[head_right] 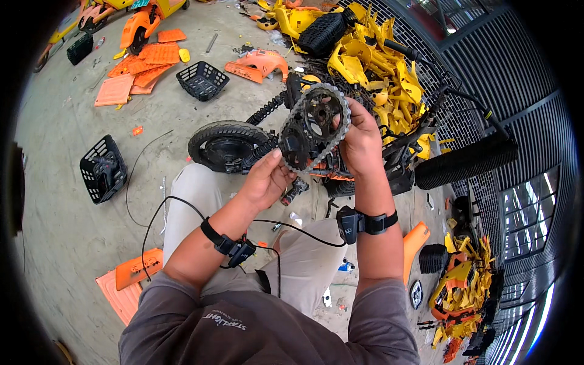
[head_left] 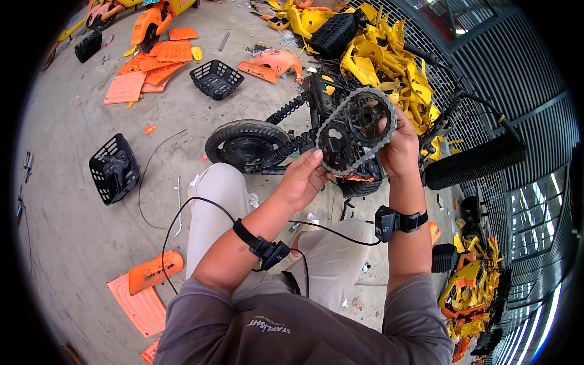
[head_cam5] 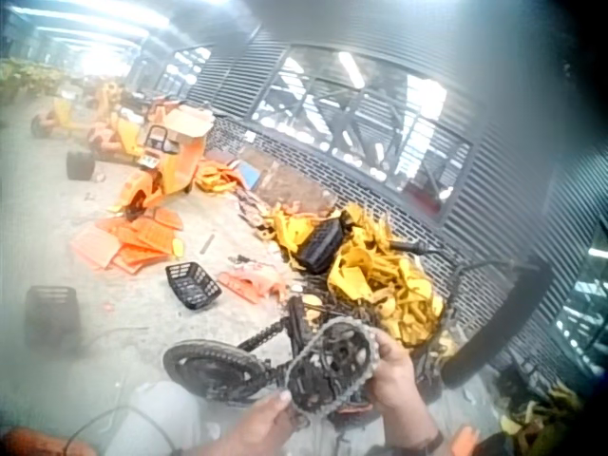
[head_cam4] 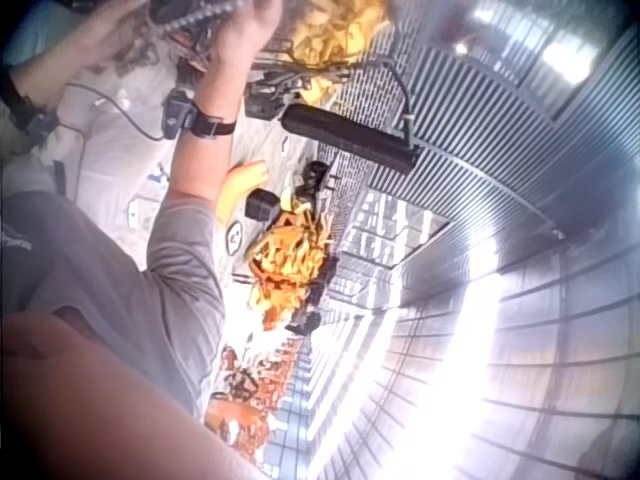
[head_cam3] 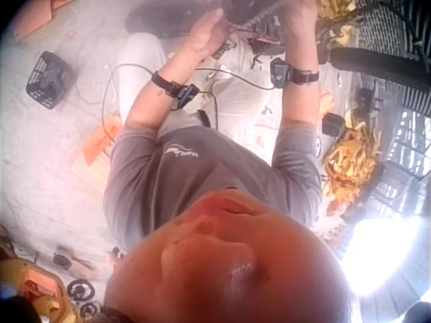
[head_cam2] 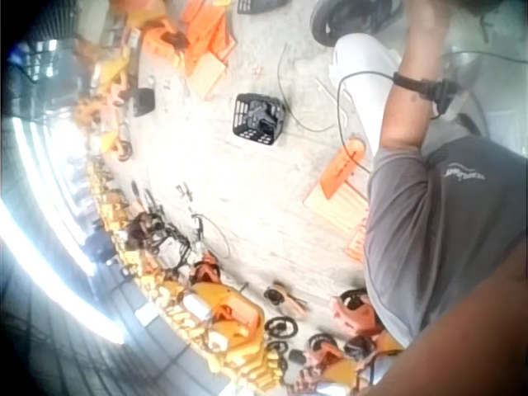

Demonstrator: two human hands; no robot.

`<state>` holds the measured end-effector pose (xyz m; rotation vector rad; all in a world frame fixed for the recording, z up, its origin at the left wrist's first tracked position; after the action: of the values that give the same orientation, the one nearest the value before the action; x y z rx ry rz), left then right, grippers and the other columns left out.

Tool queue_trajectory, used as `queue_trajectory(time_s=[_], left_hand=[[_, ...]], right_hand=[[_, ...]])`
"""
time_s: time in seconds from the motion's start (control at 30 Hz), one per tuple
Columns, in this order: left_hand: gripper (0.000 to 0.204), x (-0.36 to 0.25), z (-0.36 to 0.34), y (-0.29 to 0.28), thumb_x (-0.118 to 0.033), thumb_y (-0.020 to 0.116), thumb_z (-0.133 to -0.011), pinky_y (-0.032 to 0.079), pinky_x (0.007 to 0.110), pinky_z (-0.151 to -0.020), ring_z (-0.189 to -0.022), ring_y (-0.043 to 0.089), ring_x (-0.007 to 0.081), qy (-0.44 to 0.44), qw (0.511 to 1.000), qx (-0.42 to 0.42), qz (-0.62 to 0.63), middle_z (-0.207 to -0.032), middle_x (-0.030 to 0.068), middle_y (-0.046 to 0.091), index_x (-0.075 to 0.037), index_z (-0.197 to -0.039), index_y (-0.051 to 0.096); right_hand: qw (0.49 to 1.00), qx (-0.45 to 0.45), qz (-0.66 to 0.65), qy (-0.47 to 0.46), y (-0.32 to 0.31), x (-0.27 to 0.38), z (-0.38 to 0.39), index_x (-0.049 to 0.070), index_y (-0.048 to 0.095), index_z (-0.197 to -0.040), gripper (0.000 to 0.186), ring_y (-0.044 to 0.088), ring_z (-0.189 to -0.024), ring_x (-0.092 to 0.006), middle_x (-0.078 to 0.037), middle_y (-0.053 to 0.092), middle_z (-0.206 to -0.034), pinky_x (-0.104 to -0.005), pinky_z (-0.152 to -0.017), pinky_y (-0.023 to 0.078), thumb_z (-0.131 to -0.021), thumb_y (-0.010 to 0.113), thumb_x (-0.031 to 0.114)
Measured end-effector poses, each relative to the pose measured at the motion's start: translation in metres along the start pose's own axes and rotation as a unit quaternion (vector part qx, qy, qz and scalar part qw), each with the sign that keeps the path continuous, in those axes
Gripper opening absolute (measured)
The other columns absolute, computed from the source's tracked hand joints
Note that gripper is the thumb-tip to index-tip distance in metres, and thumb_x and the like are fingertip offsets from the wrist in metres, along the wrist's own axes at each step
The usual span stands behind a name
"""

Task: The person disassembles and services a clutch assembly. They remove the chain from the sprockets, clean the individual clutch components by hand, and then reassemble the gears and chain before testing the rotation.

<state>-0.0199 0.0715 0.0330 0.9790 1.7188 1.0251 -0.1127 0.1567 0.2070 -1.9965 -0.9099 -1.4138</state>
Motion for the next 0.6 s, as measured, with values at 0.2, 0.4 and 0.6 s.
queue_trajectory(time_s=[0.2, 0.4, 0.6], left_hand=[[0.040, 0.001, -0.002, -0.003, -0.039, 0.053, -0.101, 0.045, 0.029, -0.085, -0.098, 0.061, 0.0118, 0.000, 1.000, 0.001, -0.005, -0.114, 0.0042, 0.069, -0.007, -0.123, 0.060], [0.040, 0.000, -0.001, -0.011, -0.038, 0.053, -0.101, 0.044, 0.030, -0.087, -0.101, 0.060, 0.0129, -0.002, 1.000, -0.003, -0.004, -0.117, 0.0054, 0.068, -0.006, -0.125, 0.059], [0.029, -0.003, 0.002, -0.008, -0.031, 0.058, -0.100, 0.044, 0.030, -0.087, -0.101, 0.061, 0.0123, -0.012, 1.000, -0.010, 0.003, -0.113, 0.0013, 0.068, -0.010, -0.120, 0.059]], right_hand=[[1.000, 0.001, -0.026, 0.009, 0.001, -0.002, 0.001, -0.004, 0.056, -0.126, 0.036, 0.064, -0.106, -0.0202, -0.012, 0.065, -0.118, -0.0331, -0.092, 0.052, -0.092, 0.062, 0.006], [1.000, 0.005, -0.020, 0.018, 0.000, -0.006, 0.001, -0.005, 0.056, -0.126, 0.035, 0.064, -0.106, -0.0201, -0.011, 0.065, -0.119, -0.0331, -0.093, 0.052, -0.092, 0.062, 0.006], [1.000, 0.004, -0.004, 0.029, -0.002, -0.012, 0.001, -0.004, 0.056, -0.125, 0.035, 0.064, -0.105, -0.0195, -0.011, 0.065, -0.117, -0.0325, -0.092, 0.052, -0.092, 0.062, 0.006]])
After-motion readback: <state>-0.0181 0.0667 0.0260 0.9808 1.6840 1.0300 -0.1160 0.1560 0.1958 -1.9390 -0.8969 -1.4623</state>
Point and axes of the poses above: each hand's wrist, its own z-axis away from the middle knuckle, its own y-axis out of the palm, x = y × z, the point moved 2 cm from there along -z, towards the middle knuckle
